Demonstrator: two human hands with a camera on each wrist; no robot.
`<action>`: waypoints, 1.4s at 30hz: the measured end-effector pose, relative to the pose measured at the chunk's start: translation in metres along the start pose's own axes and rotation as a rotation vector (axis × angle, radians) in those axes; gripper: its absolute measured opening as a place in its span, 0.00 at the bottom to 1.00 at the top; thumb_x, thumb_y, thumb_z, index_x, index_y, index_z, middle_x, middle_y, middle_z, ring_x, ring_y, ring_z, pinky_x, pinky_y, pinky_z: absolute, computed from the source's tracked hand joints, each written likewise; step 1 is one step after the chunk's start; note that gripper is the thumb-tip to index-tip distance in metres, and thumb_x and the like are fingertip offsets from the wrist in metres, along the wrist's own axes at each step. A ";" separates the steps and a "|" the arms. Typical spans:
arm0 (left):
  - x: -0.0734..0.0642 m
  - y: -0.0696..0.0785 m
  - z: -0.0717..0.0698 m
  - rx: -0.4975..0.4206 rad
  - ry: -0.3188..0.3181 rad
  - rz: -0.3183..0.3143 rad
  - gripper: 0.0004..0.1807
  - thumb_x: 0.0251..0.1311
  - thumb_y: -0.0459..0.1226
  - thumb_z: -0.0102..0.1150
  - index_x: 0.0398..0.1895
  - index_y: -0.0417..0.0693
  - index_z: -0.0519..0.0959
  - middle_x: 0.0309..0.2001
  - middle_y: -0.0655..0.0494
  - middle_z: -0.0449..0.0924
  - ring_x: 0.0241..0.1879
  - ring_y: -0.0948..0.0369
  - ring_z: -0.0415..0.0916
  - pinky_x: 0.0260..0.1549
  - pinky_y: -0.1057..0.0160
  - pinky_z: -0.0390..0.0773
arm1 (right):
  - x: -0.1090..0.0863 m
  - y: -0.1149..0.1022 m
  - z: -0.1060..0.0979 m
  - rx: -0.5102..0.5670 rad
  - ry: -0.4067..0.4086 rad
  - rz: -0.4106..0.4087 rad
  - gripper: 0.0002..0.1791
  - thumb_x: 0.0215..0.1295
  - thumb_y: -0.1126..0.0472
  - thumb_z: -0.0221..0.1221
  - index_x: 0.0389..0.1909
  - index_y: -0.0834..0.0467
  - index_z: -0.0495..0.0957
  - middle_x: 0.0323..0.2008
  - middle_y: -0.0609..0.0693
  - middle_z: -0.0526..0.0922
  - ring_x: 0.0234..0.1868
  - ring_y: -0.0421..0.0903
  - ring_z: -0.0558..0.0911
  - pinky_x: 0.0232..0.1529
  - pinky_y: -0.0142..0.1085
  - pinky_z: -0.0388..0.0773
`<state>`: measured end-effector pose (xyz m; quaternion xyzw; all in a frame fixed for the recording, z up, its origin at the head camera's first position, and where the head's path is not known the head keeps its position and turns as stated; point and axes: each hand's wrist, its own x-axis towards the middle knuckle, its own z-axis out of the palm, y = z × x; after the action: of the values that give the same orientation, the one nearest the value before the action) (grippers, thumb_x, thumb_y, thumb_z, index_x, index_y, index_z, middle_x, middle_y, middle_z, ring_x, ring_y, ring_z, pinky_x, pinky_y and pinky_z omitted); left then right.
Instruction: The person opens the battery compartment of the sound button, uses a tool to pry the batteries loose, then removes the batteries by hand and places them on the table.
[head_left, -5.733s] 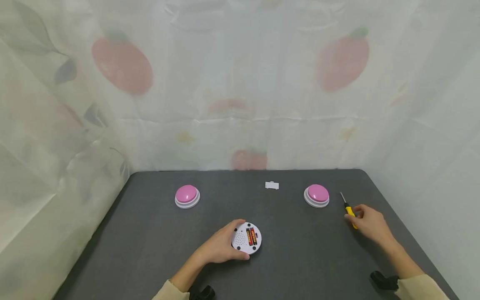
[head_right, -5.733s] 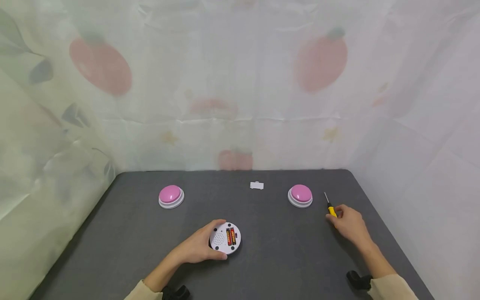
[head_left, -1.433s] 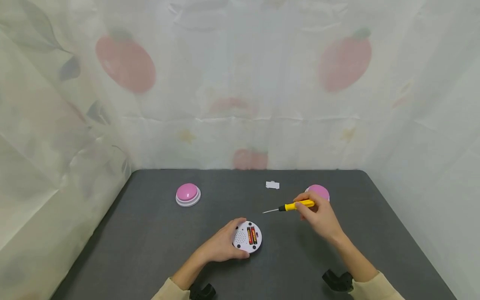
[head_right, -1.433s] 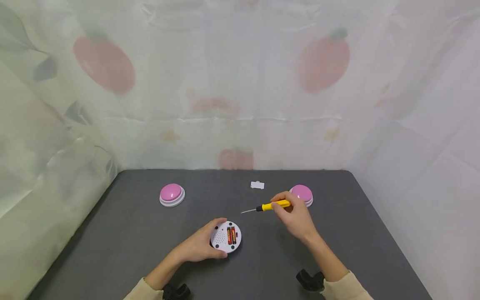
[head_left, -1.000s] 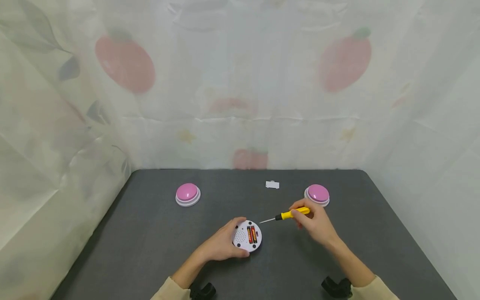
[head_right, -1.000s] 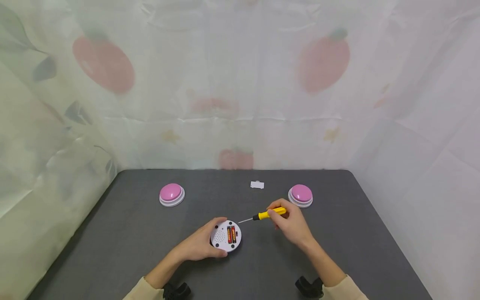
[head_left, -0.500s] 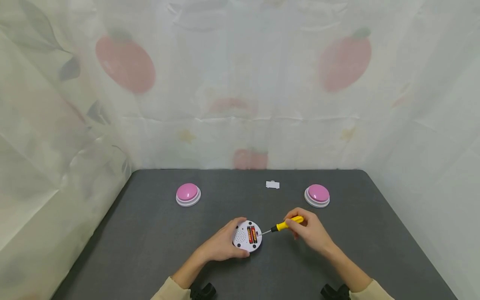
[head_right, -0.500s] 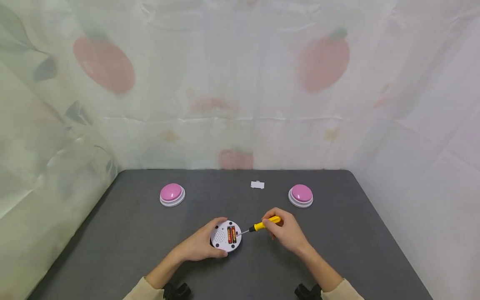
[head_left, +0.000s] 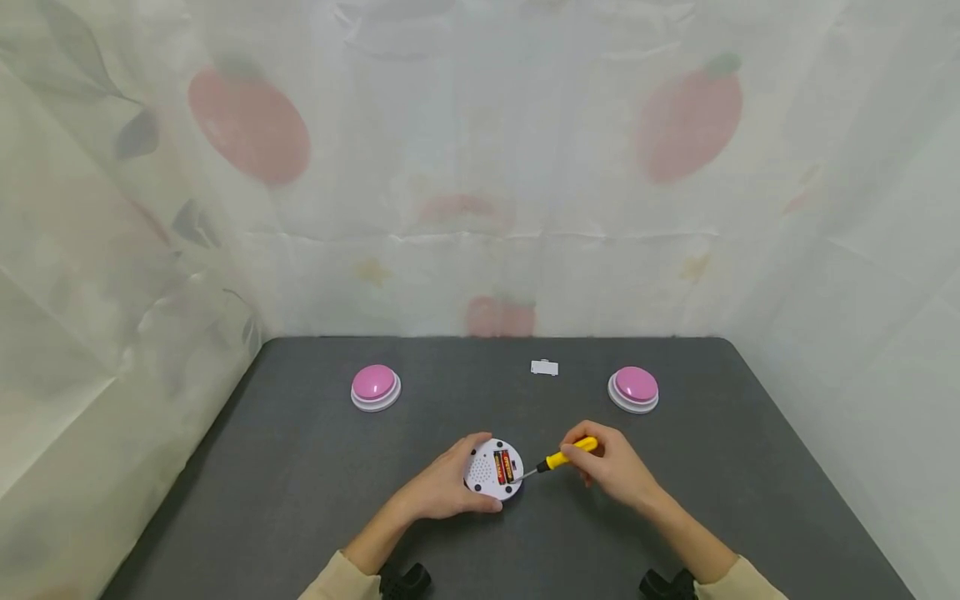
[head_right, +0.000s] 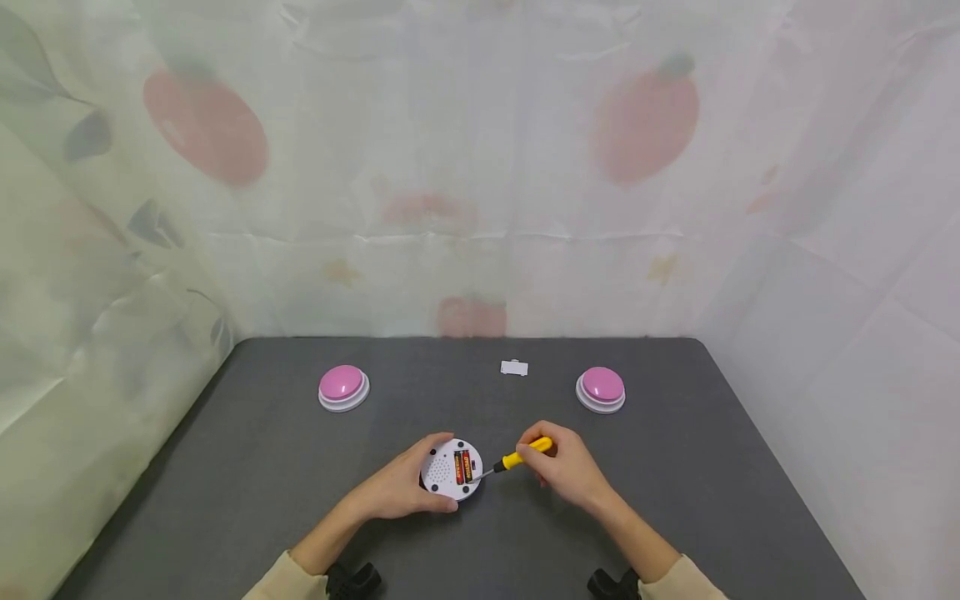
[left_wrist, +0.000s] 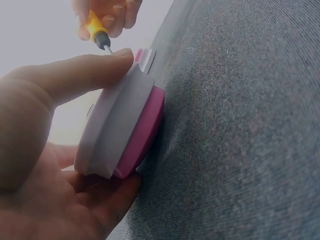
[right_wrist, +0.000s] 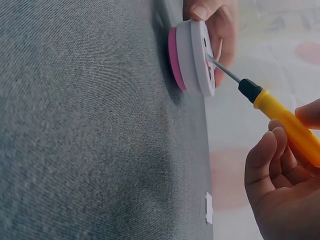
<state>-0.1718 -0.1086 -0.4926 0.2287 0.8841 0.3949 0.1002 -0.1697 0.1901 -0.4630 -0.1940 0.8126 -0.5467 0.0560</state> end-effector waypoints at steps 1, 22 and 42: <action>0.000 0.000 0.000 -0.002 0.001 -0.003 0.53 0.45 0.51 0.80 0.72 0.40 0.63 0.59 0.50 0.73 0.53 0.55 0.71 0.54 0.52 0.70 | 0.000 0.000 0.000 -0.011 0.001 0.005 0.06 0.71 0.59 0.61 0.42 0.58 0.80 0.29 0.61 0.78 0.22 0.47 0.77 0.26 0.38 0.79; -0.001 0.001 0.000 0.008 0.007 0.043 0.49 0.44 0.49 0.80 0.69 0.41 0.66 0.53 0.55 0.74 0.50 0.58 0.72 0.51 0.56 0.71 | -0.007 -0.002 0.005 -0.124 -0.013 0.004 0.08 0.67 0.56 0.68 0.41 0.53 0.81 0.25 0.47 0.80 0.19 0.41 0.77 0.22 0.36 0.78; -0.004 0.001 0.001 0.007 0.015 0.046 0.49 0.44 0.47 0.80 0.69 0.40 0.66 0.53 0.55 0.74 0.50 0.58 0.72 0.53 0.56 0.70 | -0.022 0.001 0.001 -0.061 0.027 -0.123 0.10 0.63 0.63 0.69 0.43 0.51 0.81 0.39 0.50 0.82 0.30 0.44 0.82 0.33 0.38 0.83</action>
<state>-0.1673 -0.1090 -0.4926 0.2464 0.8808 0.3956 0.0834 -0.1492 0.1979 -0.4674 -0.2379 0.8160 -0.5268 0.0056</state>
